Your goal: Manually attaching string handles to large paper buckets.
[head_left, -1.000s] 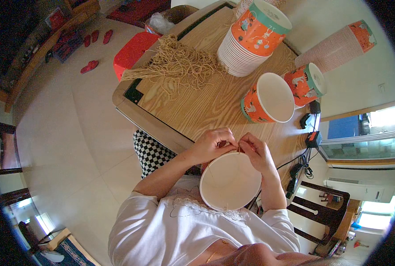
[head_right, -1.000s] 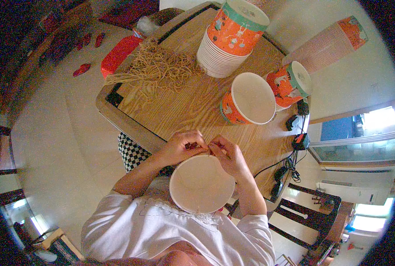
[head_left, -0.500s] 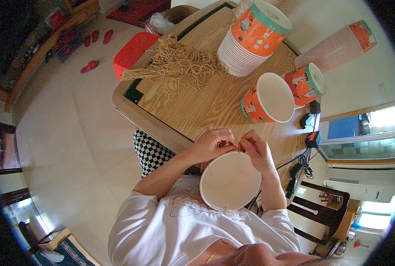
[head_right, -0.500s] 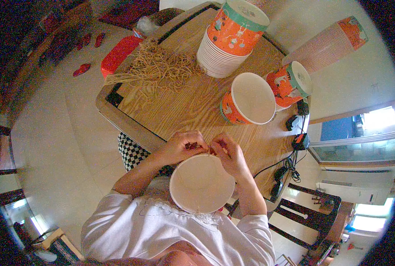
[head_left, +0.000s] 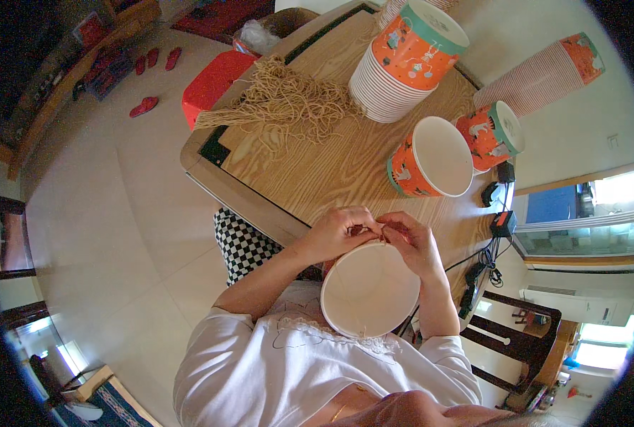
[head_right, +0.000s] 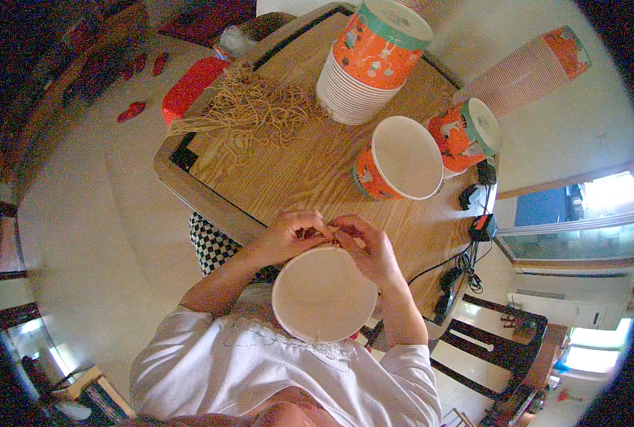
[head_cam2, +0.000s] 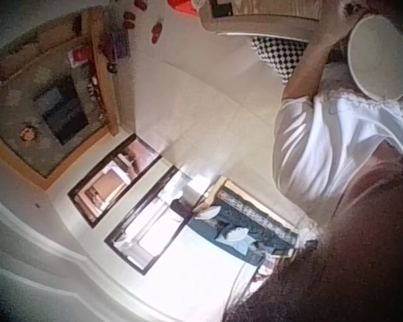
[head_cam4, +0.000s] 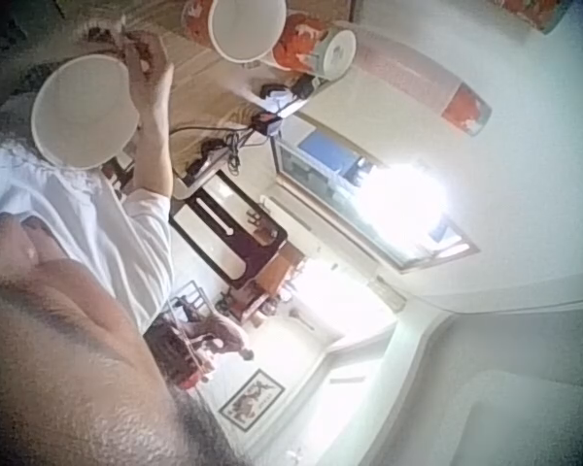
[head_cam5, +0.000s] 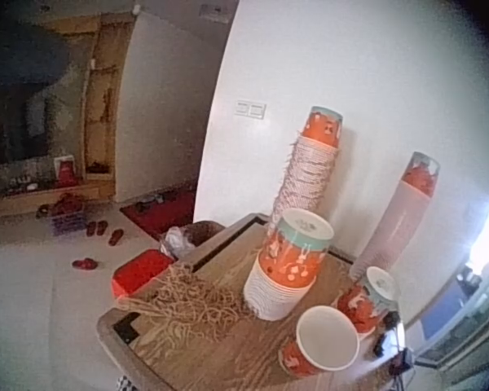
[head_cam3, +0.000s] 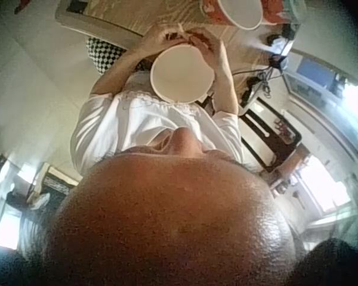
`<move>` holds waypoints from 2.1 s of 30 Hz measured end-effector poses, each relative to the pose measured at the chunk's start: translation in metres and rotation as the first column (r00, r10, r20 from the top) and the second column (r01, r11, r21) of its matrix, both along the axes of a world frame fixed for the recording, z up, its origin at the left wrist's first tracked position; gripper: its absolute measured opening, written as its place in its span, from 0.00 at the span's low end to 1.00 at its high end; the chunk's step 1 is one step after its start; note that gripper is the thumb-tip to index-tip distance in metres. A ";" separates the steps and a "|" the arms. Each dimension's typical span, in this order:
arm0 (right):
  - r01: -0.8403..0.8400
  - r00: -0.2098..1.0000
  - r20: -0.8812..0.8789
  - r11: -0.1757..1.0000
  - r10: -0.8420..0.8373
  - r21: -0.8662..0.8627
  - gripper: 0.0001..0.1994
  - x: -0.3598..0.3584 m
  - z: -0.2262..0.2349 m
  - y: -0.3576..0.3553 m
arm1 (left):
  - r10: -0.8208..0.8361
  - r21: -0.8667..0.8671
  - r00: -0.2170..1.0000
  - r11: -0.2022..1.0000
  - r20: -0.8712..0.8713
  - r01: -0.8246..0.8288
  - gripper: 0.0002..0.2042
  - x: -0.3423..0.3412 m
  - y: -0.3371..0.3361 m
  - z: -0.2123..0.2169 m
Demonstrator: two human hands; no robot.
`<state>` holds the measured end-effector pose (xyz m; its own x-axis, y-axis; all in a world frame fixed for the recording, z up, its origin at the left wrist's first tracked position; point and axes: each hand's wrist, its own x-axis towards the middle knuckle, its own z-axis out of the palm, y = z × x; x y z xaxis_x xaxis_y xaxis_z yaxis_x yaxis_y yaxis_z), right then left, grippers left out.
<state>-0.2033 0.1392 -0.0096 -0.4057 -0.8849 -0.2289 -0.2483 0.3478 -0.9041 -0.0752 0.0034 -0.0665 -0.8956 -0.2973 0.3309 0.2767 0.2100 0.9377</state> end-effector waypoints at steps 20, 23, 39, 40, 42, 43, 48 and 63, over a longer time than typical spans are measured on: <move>-0.032 0.997 -0.066 0.998 0.036 0.059 0.08 -0.005 0.002 0.001 | 0.025 -0.036 0.999 0.999 -0.047 -0.026 0.05 0.000 -0.001 0.005; -0.039 0.994 -0.104 0.997 0.045 0.060 0.08 -0.005 0.003 0.001 | 0.005 -0.027 1.000 1.000 0.008 -0.005 0.04 0.001 -0.001 0.009; -0.007 1.000 -0.026 0.998 0.006 -0.056 0.06 -0.010 -0.014 0.005 | -0.062 -0.051 0.998 0.997 -0.016 0.061 0.06 -0.001 0.000 -0.001; 0.004 1.000 -0.012 0.997 -0.005 -0.071 0.06 -0.010 -0.015 0.005 | -0.067 -0.050 0.998 0.996 0.002 0.067 0.06 -0.001 -0.001 -0.001; 0.054 0.997 0.059 0.996 -0.050 -0.067 0.06 -0.010 -0.013 0.003 | -0.074 -0.050 0.997 0.996 0.020 0.075 0.06 -0.001 -0.001 0.000; 0.100 0.987 0.129 0.993 -0.091 -0.058 0.05 -0.010 -0.013 0.002 | -0.076 -0.030 0.996 0.997 0.037 0.077 0.06 -0.001 -0.001 0.001; 0.140 0.971 0.212 0.980 -0.109 -0.137 0.06 -0.015 -0.013 -0.001 | -0.068 -0.023 0.998 0.997 -0.002 0.068 0.05 -0.002 -0.001 -0.003; 0.056 0.957 0.288 0.993 -0.024 -0.104 0.13 -0.016 -0.007 -0.001 | 0.041 -0.001 0.996 0.999 -0.073 -0.042 0.04 -0.001 0.000 0.003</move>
